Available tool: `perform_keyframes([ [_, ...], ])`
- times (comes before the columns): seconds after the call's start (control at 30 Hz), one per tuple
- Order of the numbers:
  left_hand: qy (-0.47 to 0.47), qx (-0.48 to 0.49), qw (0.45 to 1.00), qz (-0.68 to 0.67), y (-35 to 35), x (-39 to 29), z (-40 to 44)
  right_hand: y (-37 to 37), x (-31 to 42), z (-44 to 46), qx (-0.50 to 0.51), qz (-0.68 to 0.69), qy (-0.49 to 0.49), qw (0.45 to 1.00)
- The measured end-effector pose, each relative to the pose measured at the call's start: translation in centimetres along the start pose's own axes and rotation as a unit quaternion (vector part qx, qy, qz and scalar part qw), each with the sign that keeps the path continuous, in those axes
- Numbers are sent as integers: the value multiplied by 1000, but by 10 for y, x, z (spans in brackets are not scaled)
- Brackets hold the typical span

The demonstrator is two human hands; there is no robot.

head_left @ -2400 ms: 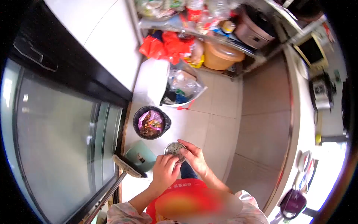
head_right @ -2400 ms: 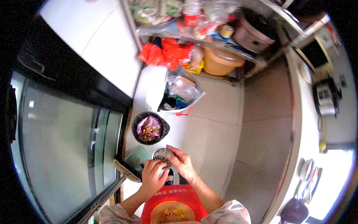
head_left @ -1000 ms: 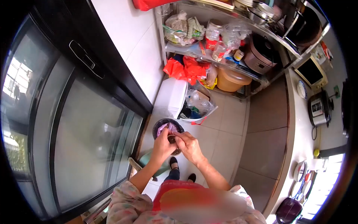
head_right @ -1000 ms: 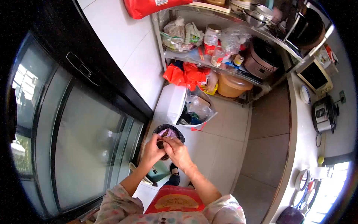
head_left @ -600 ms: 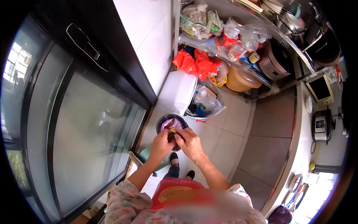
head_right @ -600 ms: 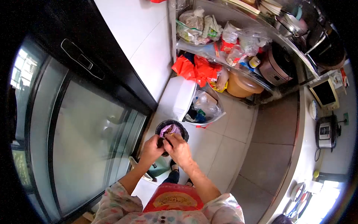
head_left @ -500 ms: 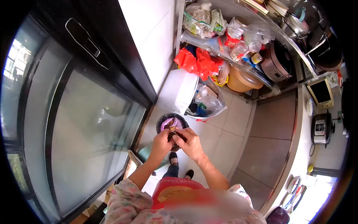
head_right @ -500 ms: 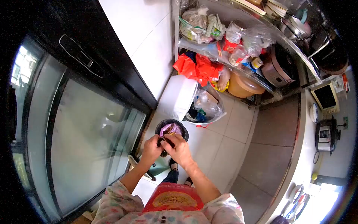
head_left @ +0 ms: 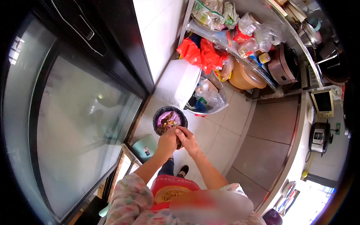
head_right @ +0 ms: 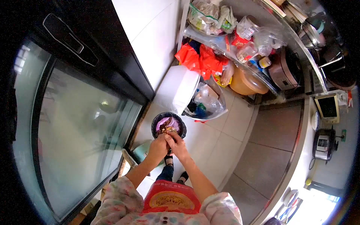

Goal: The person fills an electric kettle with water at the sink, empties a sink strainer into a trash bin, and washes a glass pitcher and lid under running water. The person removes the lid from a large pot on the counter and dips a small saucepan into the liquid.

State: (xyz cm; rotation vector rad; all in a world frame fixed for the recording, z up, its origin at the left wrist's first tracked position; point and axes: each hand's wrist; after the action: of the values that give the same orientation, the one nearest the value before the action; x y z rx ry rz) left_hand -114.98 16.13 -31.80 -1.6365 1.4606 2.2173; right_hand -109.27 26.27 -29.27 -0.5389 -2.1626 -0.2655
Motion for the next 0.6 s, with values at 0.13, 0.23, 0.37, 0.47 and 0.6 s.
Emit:
perform_keyframes([
  [0.13, 12, 31, 999, 18, -6, 5, 7, -1, -10, 8, -67, -3, 6, 998],
  [0.23, 37, -15, 999, -12, -12, 11, 5, 4, -26, 18, -92, 50, -14, 994],
  [0.37, 137, -61, 975, -166, -26, 36, 3, 14, -32, 21, -100, 110, -15, 989],
  [0.47, 181, -74, 960, -200, -35, 42, 6, 20, -44, 25, -94, 99, -14, 991],
  [0.6, 116, -80, 982, -127, -37, 33, 7, 17, -51, 31, -110, 122, -36, 986],
])
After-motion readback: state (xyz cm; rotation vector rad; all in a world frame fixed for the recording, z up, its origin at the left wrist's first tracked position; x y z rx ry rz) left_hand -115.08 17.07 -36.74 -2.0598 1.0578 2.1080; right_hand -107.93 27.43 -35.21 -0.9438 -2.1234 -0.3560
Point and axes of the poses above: each hand's wrist, its own z-axis towards the middle knuckle, its own y-axis out of the back of the hand, x = y × z, and after that the axes turned 1 degree about x, right-handed
